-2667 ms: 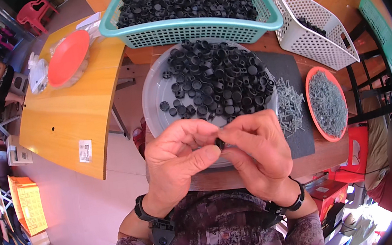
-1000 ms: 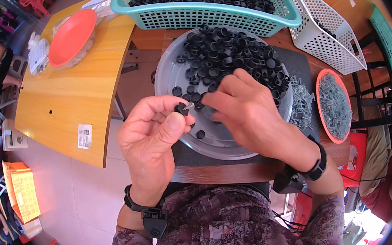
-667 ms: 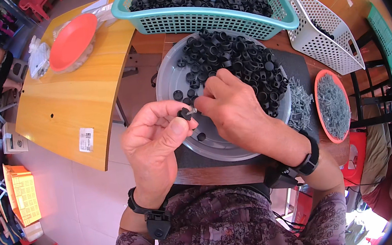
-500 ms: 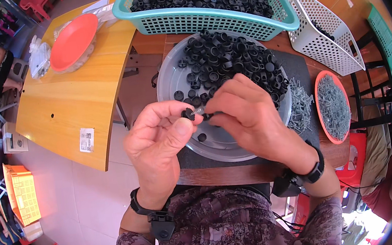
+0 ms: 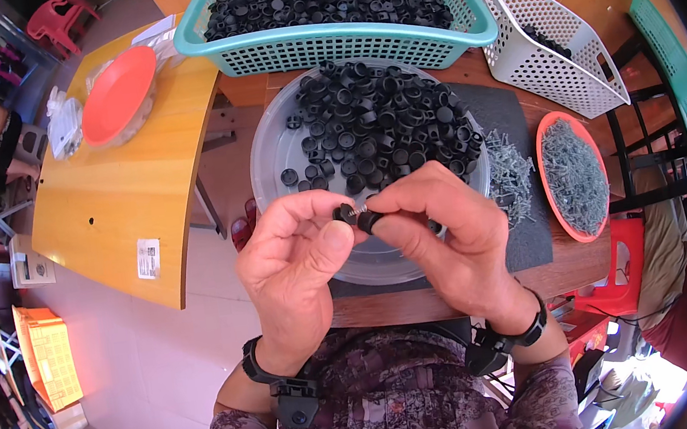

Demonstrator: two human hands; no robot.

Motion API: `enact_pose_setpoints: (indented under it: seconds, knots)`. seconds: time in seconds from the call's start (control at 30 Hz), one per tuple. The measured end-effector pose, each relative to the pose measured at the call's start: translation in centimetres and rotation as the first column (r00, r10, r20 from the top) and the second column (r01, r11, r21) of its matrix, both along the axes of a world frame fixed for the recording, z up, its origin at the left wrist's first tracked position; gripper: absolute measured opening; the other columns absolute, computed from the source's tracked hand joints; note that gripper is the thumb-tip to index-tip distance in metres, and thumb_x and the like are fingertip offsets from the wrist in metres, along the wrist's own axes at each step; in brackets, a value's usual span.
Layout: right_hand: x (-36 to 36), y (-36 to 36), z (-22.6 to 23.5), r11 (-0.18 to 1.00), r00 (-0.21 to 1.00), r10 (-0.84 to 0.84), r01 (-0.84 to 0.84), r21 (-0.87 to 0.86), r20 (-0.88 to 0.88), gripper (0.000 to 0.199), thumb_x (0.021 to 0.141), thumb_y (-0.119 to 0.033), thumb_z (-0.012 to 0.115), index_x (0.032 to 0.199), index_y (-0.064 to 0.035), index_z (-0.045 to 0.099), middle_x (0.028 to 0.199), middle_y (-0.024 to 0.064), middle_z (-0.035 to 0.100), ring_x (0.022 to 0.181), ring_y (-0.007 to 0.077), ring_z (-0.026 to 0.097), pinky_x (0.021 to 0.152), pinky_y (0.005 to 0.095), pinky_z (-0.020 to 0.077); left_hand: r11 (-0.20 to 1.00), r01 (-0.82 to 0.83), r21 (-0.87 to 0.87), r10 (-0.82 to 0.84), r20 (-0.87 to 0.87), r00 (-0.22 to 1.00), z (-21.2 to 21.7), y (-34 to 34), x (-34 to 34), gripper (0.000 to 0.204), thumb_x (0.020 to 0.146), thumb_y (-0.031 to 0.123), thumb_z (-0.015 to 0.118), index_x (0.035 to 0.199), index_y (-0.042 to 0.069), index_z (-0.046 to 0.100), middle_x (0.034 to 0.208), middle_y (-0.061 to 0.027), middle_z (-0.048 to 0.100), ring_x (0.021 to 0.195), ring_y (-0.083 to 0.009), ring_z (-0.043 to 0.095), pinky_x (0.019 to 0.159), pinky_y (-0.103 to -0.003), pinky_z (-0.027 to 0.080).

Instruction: Assembling small black plastic components by hand from a tray.

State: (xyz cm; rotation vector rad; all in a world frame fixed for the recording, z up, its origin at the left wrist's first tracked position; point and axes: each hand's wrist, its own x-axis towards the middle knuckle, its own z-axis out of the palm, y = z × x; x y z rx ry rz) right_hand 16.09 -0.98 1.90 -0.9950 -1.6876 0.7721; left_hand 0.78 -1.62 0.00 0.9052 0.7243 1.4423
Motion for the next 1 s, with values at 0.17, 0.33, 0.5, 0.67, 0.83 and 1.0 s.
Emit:
enact_pose_setpoints:
  seconds: [0.17, 0.33, 0.5, 0.67, 0.83, 1.0]
  knots:
    - [0.1, -1.0, -0.3, 0.990, 0.992, -0.110, 0.104, 0.098, 0.055, 0.024, 0.069, 0.001, 0.070, 0.091, -0.0014, 0.062, 0.081, 0.0092, 0.062, 0.070, 0.0238, 0.055, 0.061, 0.0317, 0.0436, 0.999, 0.027, 0.027, -0.027, -0.008, 1.000, -0.2, -0.3, 0.3, 0.023, 0.083, 0.006, 0.063, 0.101, -0.006, 0.055, 0.094, -0.0093, 0.061, 0.081, -0.0120, 0.057, 0.076, -0.025, 0.048]
    - [0.6, -1.6, -0.8, 0.993, 0.993, -0.118, 0.119, 0.025, -0.021, 0.027, 0.071, 0.003, 0.069, 0.096, -0.0011, 0.062, 0.085, 0.0092, 0.062, 0.071, 0.0199, 0.055, 0.063, 0.0285, 0.0445, 0.995, 0.093, 0.028, -0.094, 0.040, 0.995, -0.3, -0.5, 0.7, 0.021, 0.084, 0.006, 0.062, 0.101, -0.005, 0.056, 0.095, -0.0098, 0.062, 0.085, -0.0134, 0.058, 0.077, -0.025, 0.047]
    - [1.4, -1.9, -1.5, 0.979, 0.932, -0.064, -0.010, -0.204, -0.357, 0.025, 0.078, 0.004, 0.064, 0.102, 0.0001, 0.062, 0.089, 0.0054, 0.062, 0.078, 0.0109, 0.056, 0.068, 0.0240, 0.0460, 0.998, 0.037, -0.042, -0.040, -0.068, 0.997, 0.4, -0.9, 0.9, 0.026, 0.080, 0.011, 0.067, 0.098, -0.005, 0.056, 0.090, -0.0122, 0.063, 0.078, -0.0170, 0.061, 0.072, -0.028, 0.050]
    - [1.9, -2.0, -1.7, 0.898, 0.765, -0.041, -0.254, -0.360, -0.642, 0.025, 0.082, 0.003, 0.061, 0.106, 0.0014, 0.061, 0.096, 0.0063, 0.063, 0.085, 0.0095, 0.058, 0.073, 0.0208, 0.0460, 0.999, 0.019, -0.036, -0.023, -0.097, 0.995, 0.8, -1.2, 1.1, 0.021, 0.077, 0.003, 0.067, 0.096, -0.005, 0.059, 0.087, -0.0114, 0.063, 0.077, -0.0145, 0.061, 0.070, -0.025, 0.049]
    - [1.8, -2.0, -2.4, 0.853, 0.677, -0.037, -0.361, -0.376, -0.735, 0.025, 0.081, 0.002, 0.062, 0.106, 0.0022, 0.060, 0.095, 0.0084, 0.065, 0.084, 0.0093, 0.059, 0.068, 0.0192, 0.0456, 1.000, 0.018, 0.017, -0.015, -0.164, 0.986, 0.9, -1.3, 1.0, 0.022, 0.074, -0.005, 0.067, 0.095, -0.004, 0.060, 0.086, -0.0082, 0.063, 0.076, -0.0113, 0.059, 0.070, -0.021, 0.047]
    - [1.7, -2.1, -2.4, 0.839, 0.672, -0.077, -0.355, -0.411, -0.737, 0.025, 0.081, 0.002, 0.061, 0.106, 0.0021, 0.060, 0.096, 0.0088, 0.065, 0.082, 0.0099, 0.060, 0.065, 0.0193, 0.0457, 0.998, 0.008, 0.056, 0.005, -0.244, 0.970, 0.8, -1.5, 1.0, 0.022, 0.075, -0.005, 0.068, 0.096, -0.004, 0.060, 0.085, -0.0061, 0.062, 0.077, -0.0098, 0.057, 0.070, -0.022, 0.046]
